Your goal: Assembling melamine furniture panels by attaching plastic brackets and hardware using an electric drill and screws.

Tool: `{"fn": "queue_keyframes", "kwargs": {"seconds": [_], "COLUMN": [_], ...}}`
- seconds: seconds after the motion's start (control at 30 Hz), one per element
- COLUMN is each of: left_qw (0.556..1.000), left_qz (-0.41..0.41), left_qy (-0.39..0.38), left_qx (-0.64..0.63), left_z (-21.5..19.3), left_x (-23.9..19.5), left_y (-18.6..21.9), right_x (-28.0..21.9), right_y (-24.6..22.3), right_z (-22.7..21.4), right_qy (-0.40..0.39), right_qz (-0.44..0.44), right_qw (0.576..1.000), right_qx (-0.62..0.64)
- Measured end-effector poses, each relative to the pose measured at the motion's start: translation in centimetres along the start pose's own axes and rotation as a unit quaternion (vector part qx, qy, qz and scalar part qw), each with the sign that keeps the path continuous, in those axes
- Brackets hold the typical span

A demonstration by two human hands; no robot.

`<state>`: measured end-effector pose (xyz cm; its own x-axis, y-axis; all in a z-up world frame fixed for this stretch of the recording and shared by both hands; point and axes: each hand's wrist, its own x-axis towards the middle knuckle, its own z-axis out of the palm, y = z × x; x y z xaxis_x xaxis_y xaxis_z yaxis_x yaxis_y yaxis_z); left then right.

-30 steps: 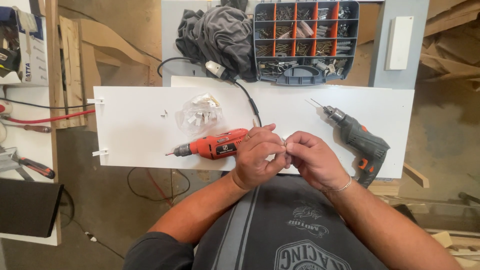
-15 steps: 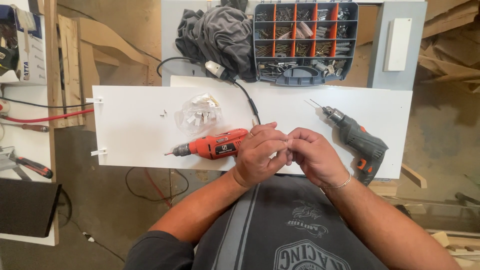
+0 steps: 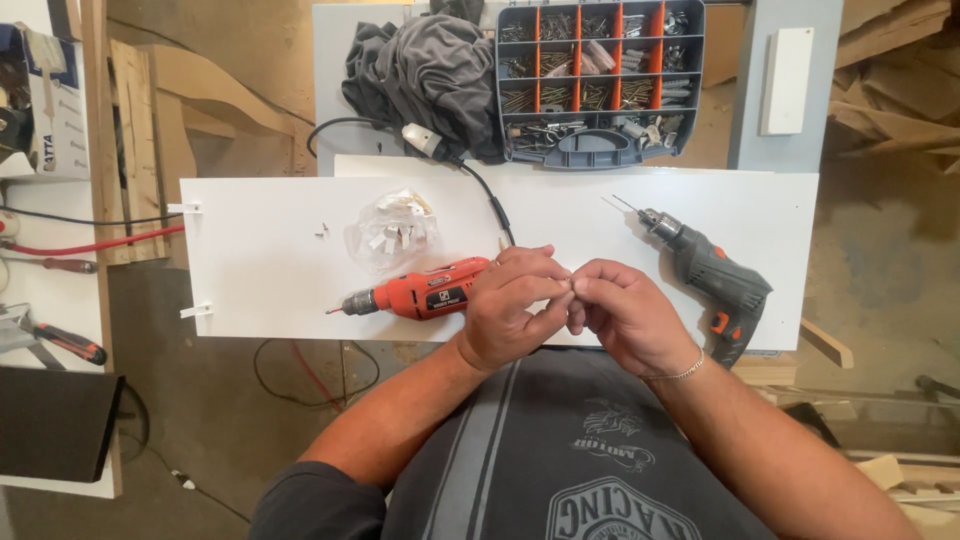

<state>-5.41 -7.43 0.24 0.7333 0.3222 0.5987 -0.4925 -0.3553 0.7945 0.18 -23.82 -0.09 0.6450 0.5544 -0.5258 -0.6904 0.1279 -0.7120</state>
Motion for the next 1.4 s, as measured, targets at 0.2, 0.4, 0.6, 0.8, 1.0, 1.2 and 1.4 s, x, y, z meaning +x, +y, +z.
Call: {"fn": "queue_keyframes", "kwargs": {"seconds": [0.2,0.4,0.6,0.8,1.0,1.2,1.4], "left_qw": [0.999,0.999,0.999,0.998,0.997,1.000,0.996], "left_qz": [0.033,0.034,0.037,0.061,0.071,0.024,-0.048], "left_qy": [-0.003,0.009,0.030,0.027,0.016,0.004,-0.006], "left_qx": [0.020,0.006,-0.013,-0.005,-0.005,0.007,0.074], "left_z": [0.2,0.5,1.0,0.9,0.7,0.5,-0.7], "left_x": [0.3,0.1,0.0,0.3,-0.2,0.3,-1.9], "left_y": [0.4,0.6,0.6,0.6,-0.1,0.6,-1.2], "right_x": [-0.6,-0.9,-0.8,-0.5,-0.6,0.3,3.5], "right_y": [0.0,0.0,0.1,0.2,0.1,0.5,0.5], "right_z": [0.3,-0.3,-0.7,-0.9,-0.7,-1.9,-2.5], "right_qy": [-0.018,-0.038,-0.059,-0.077,-0.051,-0.019,-0.076], "right_qz": [-0.017,-0.021,-0.039,-0.050,-0.036,-0.025,0.041], "right_qw": [0.999,0.998,0.996,0.994,0.998,0.998,0.990], "right_qx": [0.034,0.041,0.050,0.054,0.030,-0.053,-0.111]}}
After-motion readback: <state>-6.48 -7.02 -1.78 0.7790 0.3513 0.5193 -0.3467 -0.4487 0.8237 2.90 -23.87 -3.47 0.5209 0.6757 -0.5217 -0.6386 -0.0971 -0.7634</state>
